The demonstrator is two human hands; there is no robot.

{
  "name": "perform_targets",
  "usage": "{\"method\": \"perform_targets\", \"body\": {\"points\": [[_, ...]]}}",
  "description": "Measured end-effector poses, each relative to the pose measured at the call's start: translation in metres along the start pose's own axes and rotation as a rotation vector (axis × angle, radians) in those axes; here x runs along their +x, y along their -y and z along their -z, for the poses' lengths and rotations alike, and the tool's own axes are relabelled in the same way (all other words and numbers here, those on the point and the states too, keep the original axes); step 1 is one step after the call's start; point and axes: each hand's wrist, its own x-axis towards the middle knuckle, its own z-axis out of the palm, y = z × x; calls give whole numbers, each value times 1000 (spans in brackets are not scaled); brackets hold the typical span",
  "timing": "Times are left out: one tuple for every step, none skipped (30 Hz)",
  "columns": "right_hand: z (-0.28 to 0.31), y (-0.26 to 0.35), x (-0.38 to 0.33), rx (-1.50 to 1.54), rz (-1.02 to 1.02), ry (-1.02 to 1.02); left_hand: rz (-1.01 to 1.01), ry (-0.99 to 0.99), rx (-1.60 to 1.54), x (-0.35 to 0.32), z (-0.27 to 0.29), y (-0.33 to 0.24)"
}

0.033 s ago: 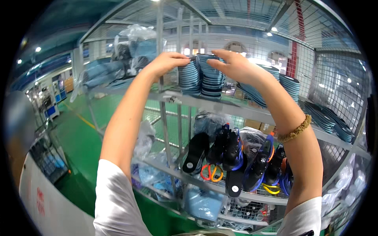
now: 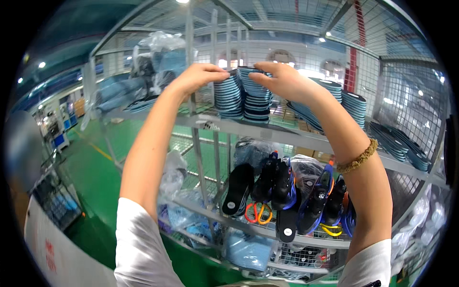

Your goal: The person inserts insoles into shoes on a production line. The person picks up insoles from a stack, places one inside each shoe, and presses down to secure it.

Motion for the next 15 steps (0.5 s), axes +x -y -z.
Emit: {"method": "perform_targets", "body": {"points": [[-4,0,10,25,-42,45,-15,36,31,8,5,5],[-3,-1,23,-54,-40,71,-1,89,9,18,9,10],[-5,-9,33,14,-53,-15,9,136,-6,24,14,11],[-2,-10,37,-23,-36,-6,-67,120,-22,27,13,12],[2,-10,40,-61,-22,6,-165,94,38,37,15,21],[1,-16,47,-70,75,-69,-212,32,77,40,18,18],[-4,-18,50,-74,168,-138,-519,-198,59,54,16,29],[-7,-20,50,-175,231,-196,-641,-457,64,67,18,36],[-5,-17,49,-361,356,-250,-469,-564,-80,65,22,25],[-7,-13,48,-547,480,-287,-456,-605,-249,77,27,30],[-7,-9,43,-537,475,-256,-565,-580,-419,82,21,30],[-3,-2,37,-528,468,-234,-697,-616,-438,83,13,23],[4,-1,33,-545,506,-295,-670,-564,-343,55,-6,6],[16,18,22,-529,527,-291,-728,-642,-195,35,-12,-6],[25,32,8,-528,540,-255,-895,-683,-32,23,-26,-5]]}}
